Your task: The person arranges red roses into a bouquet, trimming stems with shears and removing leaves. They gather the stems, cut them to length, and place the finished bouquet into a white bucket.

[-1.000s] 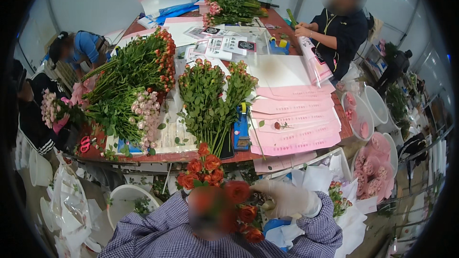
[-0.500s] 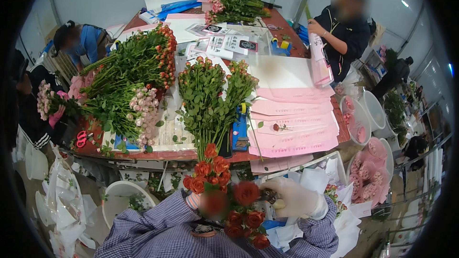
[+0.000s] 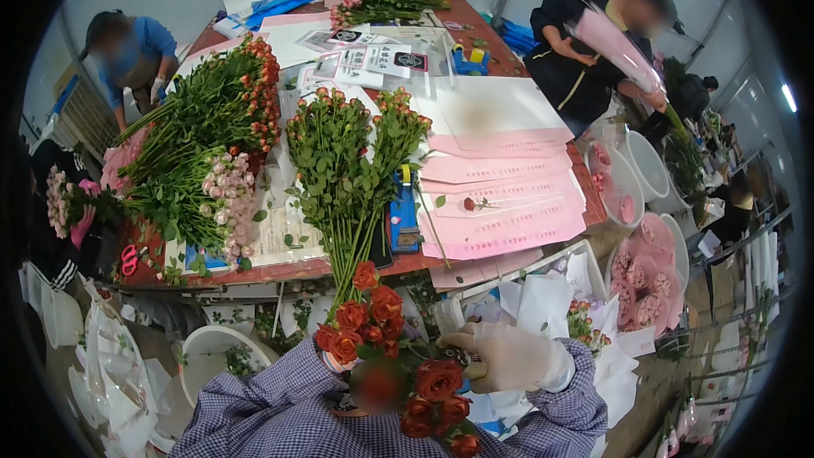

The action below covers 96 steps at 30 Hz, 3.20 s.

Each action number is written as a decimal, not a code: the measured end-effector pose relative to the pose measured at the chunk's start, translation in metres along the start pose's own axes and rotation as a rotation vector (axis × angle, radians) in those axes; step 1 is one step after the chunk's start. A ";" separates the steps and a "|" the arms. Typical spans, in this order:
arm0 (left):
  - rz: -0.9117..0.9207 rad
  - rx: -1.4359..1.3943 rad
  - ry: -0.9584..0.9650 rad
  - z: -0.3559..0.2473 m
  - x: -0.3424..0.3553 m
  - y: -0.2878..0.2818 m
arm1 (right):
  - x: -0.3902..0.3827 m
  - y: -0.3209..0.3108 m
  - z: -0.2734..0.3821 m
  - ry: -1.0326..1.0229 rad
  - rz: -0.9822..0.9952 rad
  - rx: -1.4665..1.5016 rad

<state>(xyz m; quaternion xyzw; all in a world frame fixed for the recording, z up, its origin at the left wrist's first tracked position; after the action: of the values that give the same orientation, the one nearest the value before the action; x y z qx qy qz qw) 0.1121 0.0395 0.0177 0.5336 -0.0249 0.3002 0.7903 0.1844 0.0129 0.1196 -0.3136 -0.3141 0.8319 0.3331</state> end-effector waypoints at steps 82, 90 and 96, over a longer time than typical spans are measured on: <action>-0.528 1.488 0.249 -0.071 -0.013 0.015 | 0.030 -0.040 -0.147 0.607 -0.179 0.108; -0.450 0.800 0.395 -0.114 -0.068 -0.022 | 0.095 0.005 -0.313 1.072 -0.372 -0.141; -0.360 1.196 0.685 -0.125 -0.078 -0.011 | 0.135 -0.031 -0.177 0.327 -0.661 0.033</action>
<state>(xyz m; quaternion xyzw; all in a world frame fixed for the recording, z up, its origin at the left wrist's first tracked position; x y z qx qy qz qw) 0.0187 0.1089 -0.0729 0.7472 0.4823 0.2780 0.3629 0.2466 0.1875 -0.0072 -0.3185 -0.3276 0.6233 0.6347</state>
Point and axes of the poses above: each hand's wrist, its own x-axis towards the middle knuckle, its own y-axis out of the palm, z = x × y, the point moved 10 cm from there along x, towards the middle knuckle, and after that the axes turned 10 degrees about -x, right-handed, at the moved point
